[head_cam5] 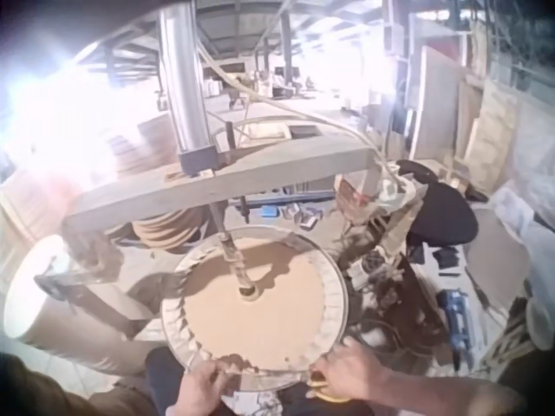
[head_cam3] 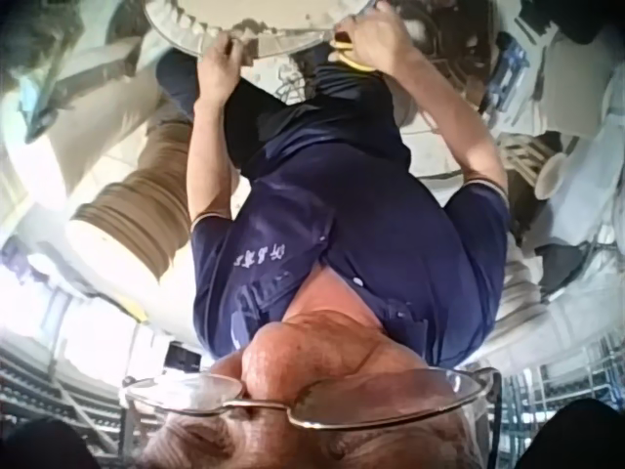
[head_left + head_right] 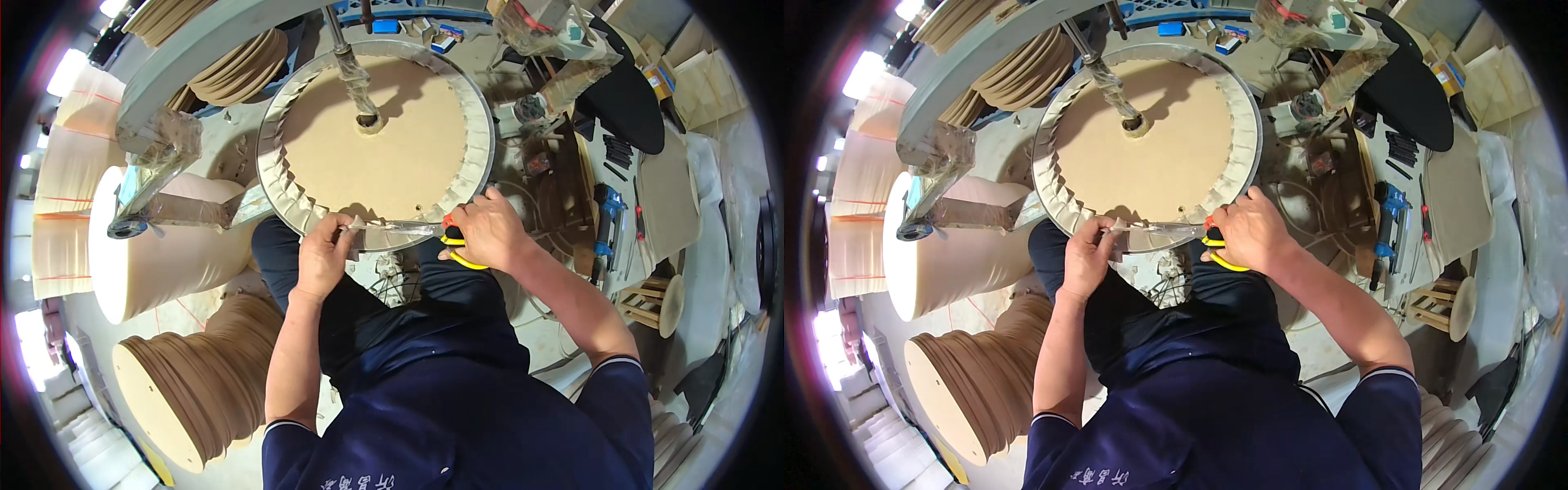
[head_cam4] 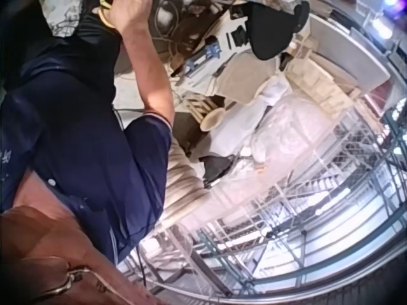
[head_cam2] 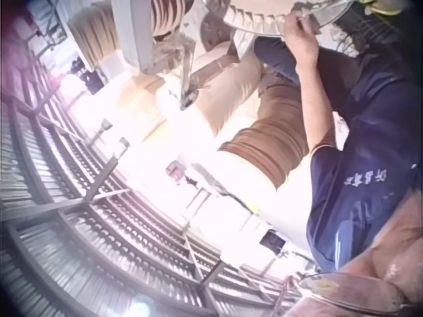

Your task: Trimming the edges of a circular wooden base and stapling a black fabric cover onto it using a pneumatic staple gun.

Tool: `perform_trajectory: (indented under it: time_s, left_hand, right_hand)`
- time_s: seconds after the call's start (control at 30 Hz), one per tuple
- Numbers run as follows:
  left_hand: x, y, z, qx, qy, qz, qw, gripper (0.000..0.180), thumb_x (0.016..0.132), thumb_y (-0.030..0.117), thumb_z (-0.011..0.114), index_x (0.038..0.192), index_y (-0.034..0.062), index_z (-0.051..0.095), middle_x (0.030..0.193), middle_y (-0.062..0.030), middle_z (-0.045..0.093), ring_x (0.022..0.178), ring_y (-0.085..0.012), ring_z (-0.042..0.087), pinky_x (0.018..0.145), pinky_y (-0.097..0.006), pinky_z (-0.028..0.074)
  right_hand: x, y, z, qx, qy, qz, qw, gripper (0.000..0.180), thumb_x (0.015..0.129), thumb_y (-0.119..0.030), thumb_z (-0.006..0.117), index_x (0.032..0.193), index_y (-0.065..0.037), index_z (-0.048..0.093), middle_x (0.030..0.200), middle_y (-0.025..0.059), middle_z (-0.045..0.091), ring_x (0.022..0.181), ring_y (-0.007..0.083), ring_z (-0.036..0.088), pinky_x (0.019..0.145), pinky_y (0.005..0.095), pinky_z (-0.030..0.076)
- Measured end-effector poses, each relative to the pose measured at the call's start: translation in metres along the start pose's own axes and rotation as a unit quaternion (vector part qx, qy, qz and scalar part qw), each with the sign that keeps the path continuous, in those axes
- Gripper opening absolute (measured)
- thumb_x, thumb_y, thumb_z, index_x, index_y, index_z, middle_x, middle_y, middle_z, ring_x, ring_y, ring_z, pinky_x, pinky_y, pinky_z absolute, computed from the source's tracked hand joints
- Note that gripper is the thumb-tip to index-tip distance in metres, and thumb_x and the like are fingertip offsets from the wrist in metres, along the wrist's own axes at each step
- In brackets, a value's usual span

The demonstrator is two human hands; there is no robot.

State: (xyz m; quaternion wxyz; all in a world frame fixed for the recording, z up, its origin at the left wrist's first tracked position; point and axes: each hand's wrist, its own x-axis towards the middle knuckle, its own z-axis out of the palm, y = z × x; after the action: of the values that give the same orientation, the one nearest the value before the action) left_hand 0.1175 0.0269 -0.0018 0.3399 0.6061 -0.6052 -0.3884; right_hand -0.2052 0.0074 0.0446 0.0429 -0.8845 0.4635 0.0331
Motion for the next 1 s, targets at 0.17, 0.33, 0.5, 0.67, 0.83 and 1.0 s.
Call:
perform_trajectory:
  time_s: [0.17,0.33,0.5,0.67,0.83,1.0]
  left_hand:
    - [0.006,-0.016,-0.016,-0.174,-0.095,-0.083,0.977,0.013,0.100,0.006,0.078,0.113,0.0051,0.074,0.092,0.0064,0.071,0.080,-0.0031,0.062,0.072,-0.023,0.052]
    - [0.010,-0.018,-0.016,-0.206,-0.123,-0.065,0.968,0.011,0.100,0.003,0.077,0.111,0.0049,0.074,0.099,0.0039,0.072,0.084,-0.0029,0.062,0.077,-0.022,0.051]
    - [0.011,-0.030,-0.017,-0.348,-0.064,-0.066,0.933,0.011,0.102,0.002,0.074,0.111,0.0067,0.073,0.099,0.0023,0.074,0.086,-0.0063,0.066,0.077,-0.024,0.053]
    - [0.006,-0.029,-0.019,-0.524,-0.029,-0.065,0.849,0.006,0.106,0.008,0.069,0.112,0.0083,0.070,0.100,-0.0024,0.075,0.087,-0.0128,0.069,0.080,-0.028,0.055]
    - [0.001,-0.036,-0.008,-0.578,0.003,-0.064,0.814,0.007,0.107,0.008,0.068,0.114,0.0078,0.070,0.103,-0.0024,0.074,0.092,-0.0126,0.068,0.082,-0.030,0.056]
    - [0.004,-0.042,-0.010,-0.649,0.031,-0.049,0.759,0.015,0.111,0.020,0.063,0.121,0.0110,0.068,0.105,-0.0023,0.073,0.089,-0.0169,0.068,0.084,-0.034,0.057]
  right_hand:
    - [0.015,-0.005,0.000,-0.004,-0.037,-0.018,0.999,0.067,0.080,-0.074,0.078,0.097,-0.009,0.074,0.083,0.0069,0.075,0.090,0.0238,0.073,0.095,0.0364,0.045]
    - [0.022,-0.014,0.009,-0.015,-0.026,-0.023,0.999,0.066,0.083,-0.073,0.076,0.095,-0.008,0.074,0.077,0.0082,0.075,0.080,0.0266,0.074,0.096,0.0386,0.045]
    - [0.022,-0.005,0.024,-0.039,-0.006,-0.051,0.998,0.066,0.083,-0.074,0.075,0.089,-0.008,0.072,0.066,0.0097,0.070,0.070,0.0288,0.072,0.092,0.0401,0.048]
    - [0.018,-0.014,0.012,-0.034,0.028,-0.042,0.998,0.063,0.086,-0.072,0.073,0.091,-0.010,0.076,0.072,0.0073,0.074,0.072,0.0260,0.075,0.096,0.0399,0.044]
    - [0.033,-0.021,0.018,-0.016,-0.013,-0.043,0.999,0.066,0.084,-0.075,0.074,0.091,-0.010,0.076,0.074,0.0076,0.075,0.075,0.0251,0.076,0.094,0.0402,0.045]
    - [0.031,-0.020,0.017,0.019,-0.012,-0.052,0.998,0.069,0.080,-0.077,0.076,0.093,-0.009,0.076,0.074,0.0092,0.074,0.073,0.0272,0.074,0.090,0.0394,0.047]
